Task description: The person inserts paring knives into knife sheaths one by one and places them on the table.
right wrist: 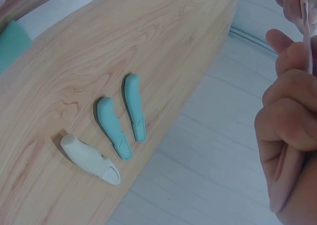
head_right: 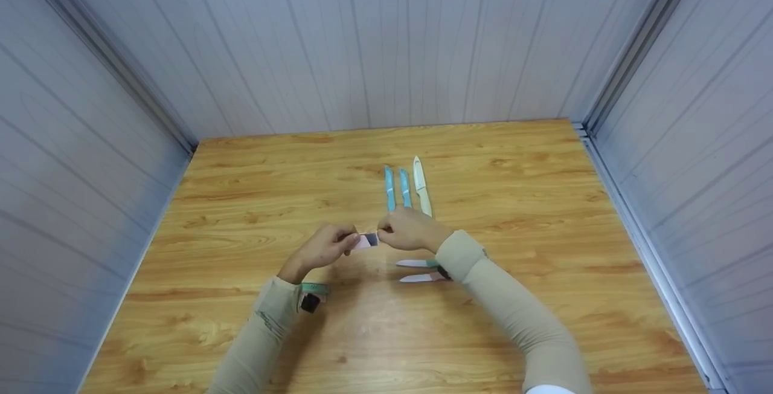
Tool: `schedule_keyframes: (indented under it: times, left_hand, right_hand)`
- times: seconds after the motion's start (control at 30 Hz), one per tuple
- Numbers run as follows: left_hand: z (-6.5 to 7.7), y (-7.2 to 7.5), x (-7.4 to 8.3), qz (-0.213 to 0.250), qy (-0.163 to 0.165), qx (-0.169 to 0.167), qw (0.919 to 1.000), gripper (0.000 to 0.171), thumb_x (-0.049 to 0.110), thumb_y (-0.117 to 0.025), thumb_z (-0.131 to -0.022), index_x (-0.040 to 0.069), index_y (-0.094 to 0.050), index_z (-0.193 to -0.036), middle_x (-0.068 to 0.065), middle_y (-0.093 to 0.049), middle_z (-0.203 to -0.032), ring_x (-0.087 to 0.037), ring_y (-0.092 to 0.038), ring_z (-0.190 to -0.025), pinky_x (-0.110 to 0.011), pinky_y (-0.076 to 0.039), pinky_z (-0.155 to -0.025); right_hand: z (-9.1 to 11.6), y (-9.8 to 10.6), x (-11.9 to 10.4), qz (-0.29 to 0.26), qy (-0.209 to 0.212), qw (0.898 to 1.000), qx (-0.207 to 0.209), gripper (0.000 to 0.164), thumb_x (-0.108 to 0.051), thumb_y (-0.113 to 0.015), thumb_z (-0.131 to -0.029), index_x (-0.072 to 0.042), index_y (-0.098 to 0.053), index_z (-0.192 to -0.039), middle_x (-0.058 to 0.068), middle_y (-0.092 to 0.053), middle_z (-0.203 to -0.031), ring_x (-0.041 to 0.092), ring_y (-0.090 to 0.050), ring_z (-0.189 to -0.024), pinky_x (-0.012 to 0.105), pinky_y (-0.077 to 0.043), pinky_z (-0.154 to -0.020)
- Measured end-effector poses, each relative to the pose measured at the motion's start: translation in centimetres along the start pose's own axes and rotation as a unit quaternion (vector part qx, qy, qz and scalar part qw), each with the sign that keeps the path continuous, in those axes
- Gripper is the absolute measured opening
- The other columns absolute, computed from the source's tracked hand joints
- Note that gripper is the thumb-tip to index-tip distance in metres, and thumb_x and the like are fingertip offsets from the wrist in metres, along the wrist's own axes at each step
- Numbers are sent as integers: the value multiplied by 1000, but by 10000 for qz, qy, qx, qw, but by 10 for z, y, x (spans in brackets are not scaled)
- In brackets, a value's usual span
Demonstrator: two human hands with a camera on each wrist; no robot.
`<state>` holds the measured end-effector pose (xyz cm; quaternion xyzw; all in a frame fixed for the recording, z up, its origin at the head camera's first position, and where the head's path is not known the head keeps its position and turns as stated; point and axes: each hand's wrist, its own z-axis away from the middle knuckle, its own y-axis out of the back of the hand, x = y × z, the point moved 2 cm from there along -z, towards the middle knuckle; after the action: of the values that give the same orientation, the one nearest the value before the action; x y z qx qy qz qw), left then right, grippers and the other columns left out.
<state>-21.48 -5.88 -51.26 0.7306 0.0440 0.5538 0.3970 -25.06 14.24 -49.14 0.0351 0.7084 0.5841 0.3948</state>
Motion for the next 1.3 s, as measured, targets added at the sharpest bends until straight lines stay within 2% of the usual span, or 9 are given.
schedule_keyframes:
  times: [0.53, 0.73, 1.0, 1.3]
  left_hand:
    - [-1, -2, 0, 20, 22, -11, 10000, 28, 20, -48, -101, 9, -58, -77, 4, -53, -64, -9, -46, -55, -24, -37, -53]
    - [-2, -3, 1, 56, -46, 45, 10000, 27, 19, -50, -100, 10, -57, -76, 5, -52, -64, -7, -46, -55, -22, -37, -54]
    - [-4, -3, 2, 19, -181, 132, 9997, 26, 14, -51, -99, 9, -58, -75, 5, -51, -63, -6, -44, -54, -20, -35, -51]
    - [-5, -3, 2, -130, -208, 150, 9996, 26, 14, -51, -99, 9, -58, -74, 6, -52, -63, -6, -44, -54, -21, -35, -52]
  right_hand:
    - [-4, 0, -5, 5, 148, 9999, 10, 30, -16, -46, -96, -15, -60, -68, -9, -35, -49, 4, -29, -41, 22, -29, -43]
    - [-5, -1, -5, -16, 172, 9998, 35, 29, -16, -47, -96, -18, -60, -70, -10, -34, -48, 2, -27, -41, 21, -28, -42]
    - [-6, -3, -5, 9, 201, 9997, 112, 30, -13, -48, -95, -16, -58, -67, -11, -33, -47, 2, -25, -40, 21, -25, -41]
    - [-7, -3, -5, 59, 218, 9997, 105, 27, -14, -48, -95, -14, -65, -74, -11, -37, -48, 2, -29, -41, 21, -28, -42]
